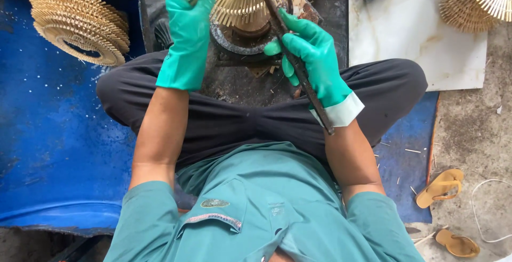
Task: The recorder uses a metal tool and a large knife to scrape and trim the edges of circular bamboo fan components.
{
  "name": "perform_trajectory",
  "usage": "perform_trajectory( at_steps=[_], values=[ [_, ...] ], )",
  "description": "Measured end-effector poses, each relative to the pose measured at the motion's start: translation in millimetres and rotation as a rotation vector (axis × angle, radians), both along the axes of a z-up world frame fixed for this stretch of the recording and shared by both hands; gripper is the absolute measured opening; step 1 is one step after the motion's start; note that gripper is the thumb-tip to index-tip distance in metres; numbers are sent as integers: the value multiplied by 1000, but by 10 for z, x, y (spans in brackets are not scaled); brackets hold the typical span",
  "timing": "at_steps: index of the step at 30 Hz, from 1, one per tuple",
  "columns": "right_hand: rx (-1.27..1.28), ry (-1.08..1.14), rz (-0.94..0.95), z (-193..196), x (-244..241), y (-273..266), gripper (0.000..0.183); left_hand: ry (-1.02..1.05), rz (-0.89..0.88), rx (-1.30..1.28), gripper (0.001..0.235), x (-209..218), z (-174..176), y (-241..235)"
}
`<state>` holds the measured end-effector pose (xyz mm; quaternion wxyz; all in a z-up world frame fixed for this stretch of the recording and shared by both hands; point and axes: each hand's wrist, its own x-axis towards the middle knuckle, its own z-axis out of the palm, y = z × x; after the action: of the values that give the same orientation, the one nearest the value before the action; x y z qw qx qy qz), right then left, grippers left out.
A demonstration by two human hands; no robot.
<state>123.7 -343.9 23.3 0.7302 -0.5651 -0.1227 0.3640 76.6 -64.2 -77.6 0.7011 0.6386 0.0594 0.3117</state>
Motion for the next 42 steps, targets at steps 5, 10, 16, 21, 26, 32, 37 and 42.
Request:
perform_trajectory(
  at_steps=[5, 10, 16, 21, 26, 32, 37, 42],
  values=[
    [163, 92, 9, 43, -53, 33, 46, 41, -40, 134, 33, -147, 452, -239],
    [65, 15, -41, 123, -119, 61, 45, -80, 63, 167, 29, -94, 18, 19],
    [-14, -1, -23, 215, -150, -14, 46, -82, 34, 53, 25, -122, -25, -38],
    [-7, 26, -42, 72, -132, 19, 46, 0, 20, 63, 23, -134, 43, -49],
    [41, 45, 8, 26, -131, 2, 45, -49, 18, 82, 26, -98, -52, 19],
    [-12, 2, 75, 87, -67, -43, 47, -12, 35, 156, 26, -118, -23, -16],
    [-3, 47, -23, 20, -105, 14, 49, 6, 28, 83, 26, -147, -9, -39],
    [-10, 38, 100, 52, -114, -14, 48, -21, -28, 95, 29, -229, 285, -142]
  ],
)
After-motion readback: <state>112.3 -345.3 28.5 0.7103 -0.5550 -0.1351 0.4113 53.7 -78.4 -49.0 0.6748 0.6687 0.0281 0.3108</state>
